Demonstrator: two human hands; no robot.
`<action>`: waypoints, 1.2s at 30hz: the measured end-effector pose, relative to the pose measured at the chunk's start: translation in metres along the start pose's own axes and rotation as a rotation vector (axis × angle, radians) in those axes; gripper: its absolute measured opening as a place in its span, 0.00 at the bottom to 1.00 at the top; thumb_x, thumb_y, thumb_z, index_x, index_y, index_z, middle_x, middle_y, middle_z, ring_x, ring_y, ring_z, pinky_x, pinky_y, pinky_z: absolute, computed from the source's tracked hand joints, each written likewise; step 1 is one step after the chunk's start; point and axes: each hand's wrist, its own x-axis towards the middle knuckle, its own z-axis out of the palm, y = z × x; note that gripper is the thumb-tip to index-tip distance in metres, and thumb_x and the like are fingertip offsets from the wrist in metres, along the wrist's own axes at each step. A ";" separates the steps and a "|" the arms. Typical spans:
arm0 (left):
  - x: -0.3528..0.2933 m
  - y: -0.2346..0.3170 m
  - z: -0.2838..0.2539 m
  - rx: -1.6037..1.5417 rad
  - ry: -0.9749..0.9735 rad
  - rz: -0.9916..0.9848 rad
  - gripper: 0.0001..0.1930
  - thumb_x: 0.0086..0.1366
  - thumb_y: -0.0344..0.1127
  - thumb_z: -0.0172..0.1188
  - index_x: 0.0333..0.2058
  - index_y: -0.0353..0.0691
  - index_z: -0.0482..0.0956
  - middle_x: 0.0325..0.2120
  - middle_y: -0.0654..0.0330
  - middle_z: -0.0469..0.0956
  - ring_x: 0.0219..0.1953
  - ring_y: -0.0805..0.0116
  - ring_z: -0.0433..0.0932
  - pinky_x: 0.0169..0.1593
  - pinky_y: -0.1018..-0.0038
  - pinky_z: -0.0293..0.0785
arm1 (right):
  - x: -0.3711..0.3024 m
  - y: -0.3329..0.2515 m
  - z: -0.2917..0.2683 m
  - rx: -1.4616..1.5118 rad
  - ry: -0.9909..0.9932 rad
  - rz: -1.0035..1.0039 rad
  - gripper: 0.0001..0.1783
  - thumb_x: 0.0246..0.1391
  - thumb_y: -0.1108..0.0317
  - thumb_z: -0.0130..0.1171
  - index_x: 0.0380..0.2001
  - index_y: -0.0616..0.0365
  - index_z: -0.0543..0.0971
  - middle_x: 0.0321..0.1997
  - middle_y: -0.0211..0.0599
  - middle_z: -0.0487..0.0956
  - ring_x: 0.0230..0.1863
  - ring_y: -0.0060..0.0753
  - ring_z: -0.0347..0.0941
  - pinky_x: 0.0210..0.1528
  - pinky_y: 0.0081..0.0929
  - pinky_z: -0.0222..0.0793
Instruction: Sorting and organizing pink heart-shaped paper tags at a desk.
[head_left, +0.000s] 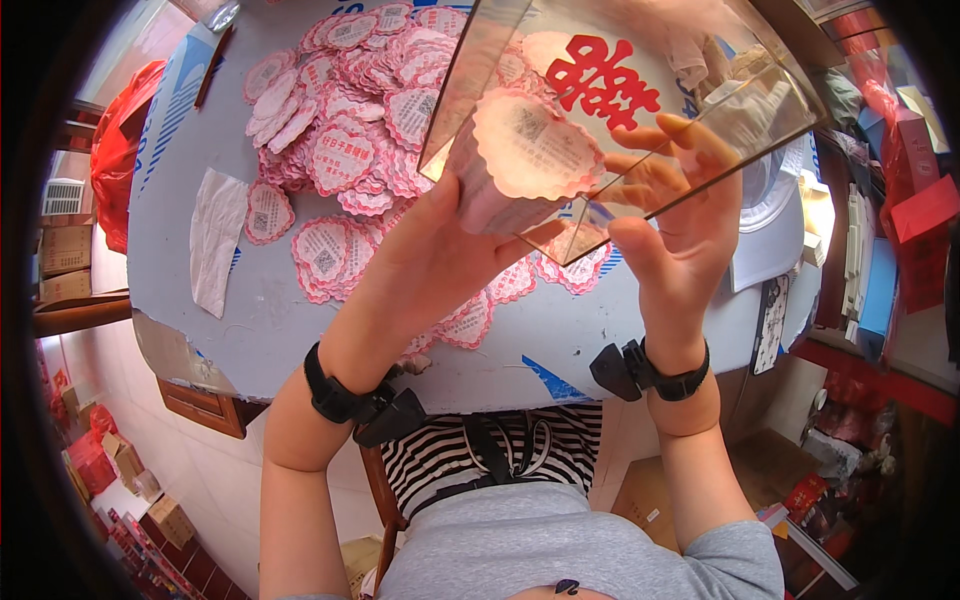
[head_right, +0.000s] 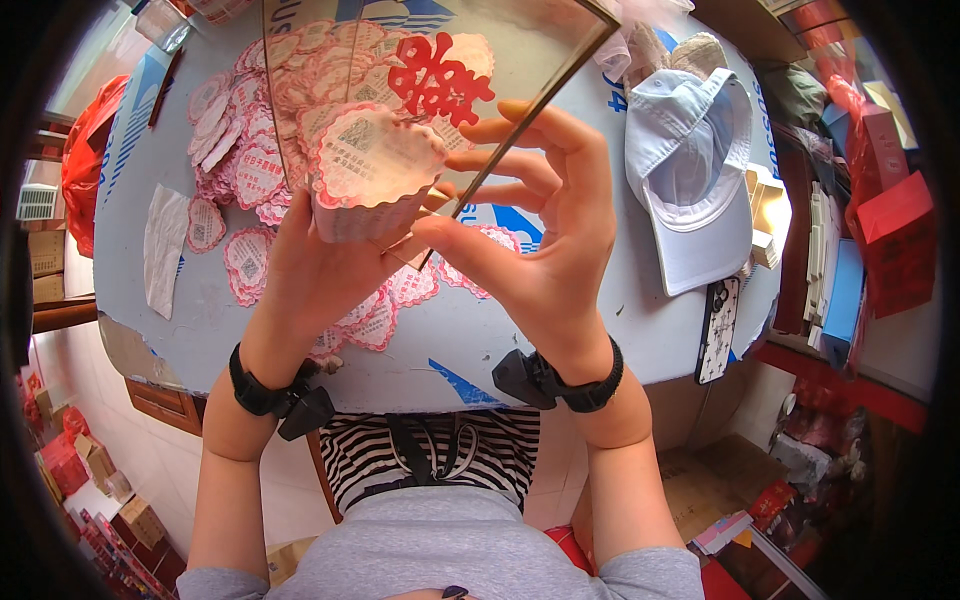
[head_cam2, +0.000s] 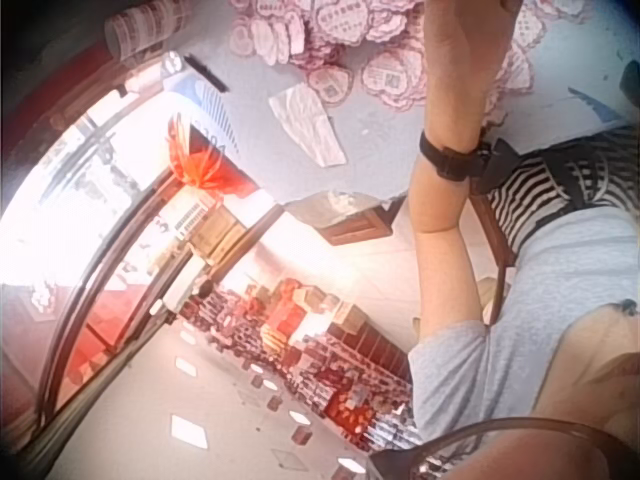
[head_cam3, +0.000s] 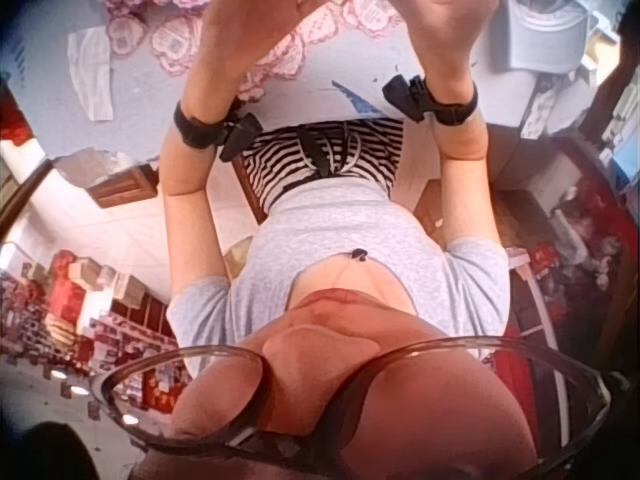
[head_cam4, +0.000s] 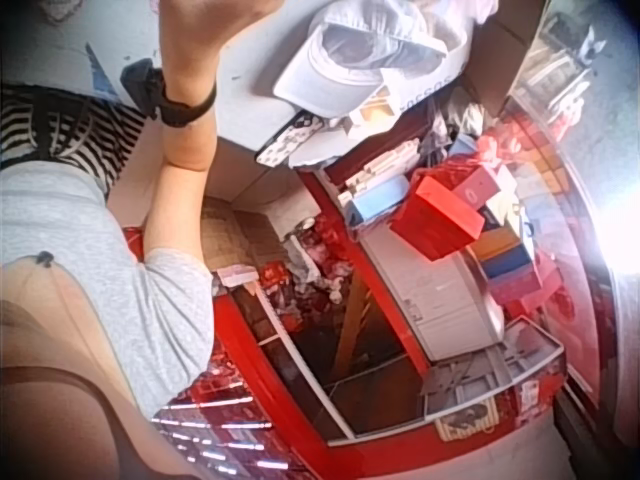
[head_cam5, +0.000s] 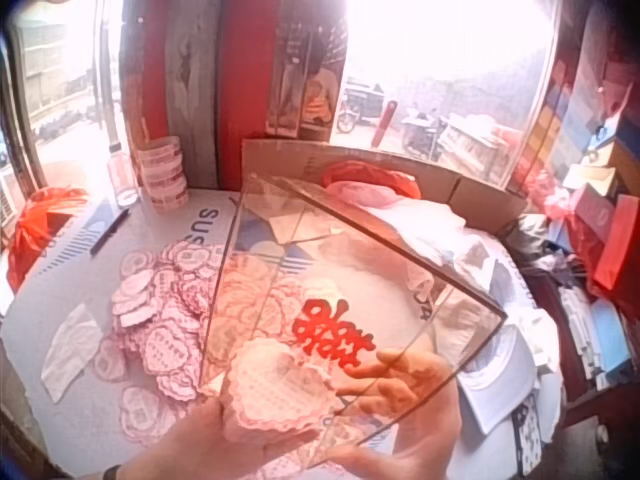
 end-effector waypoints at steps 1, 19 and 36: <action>0.000 0.000 0.000 -0.077 -0.037 -0.006 0.31 0.67 0.57 0.30 0.61 0.44 0.54 0.59 0.53 0.59 0.61 0.58 0.59 0.61 0.62 0.55 | 0.000 0.000 0.000 0.017 0.006 0.009 0.41 0.33 0.70 0.73 0.50 0.64 0.61 0.46 0.44 0.71 0.44 0.35 0.75 0.38 0.25 0.77; 0.001 0.000 -0.002 0.346 -0.061 0.123 0.28 0.67 0.49 0.39 0.62 0.42 0.52 0.59 0.57 0.60 0.62 0.61 0.58 0.62 0.65 0.55 | 0.005 0.003 -0.006 -0.017 0.049 0.055 0.37 0.35 0.71 0.72 0.49 0.63 0.64 0.46 0.42 0.71 0.43 0.33 0.75 0.38 0.24 0.77; 0.001 0.022 0.011 0.285 0.028 0.207 0.27 0.64 0.42 0.46 0.58 0.37 0.58 0.60 0.51 0.58 0.63 0.55 0.55 0.65 0.63 0.51 | 0.033 0.072 -0.064 -0.382 0.358 0.168 0.34 0.47 0.66 0.64 0.51 0.67 0.59 0.53 0.50 0.64 0.55 0.43 0.66 0.55 0.32 0.66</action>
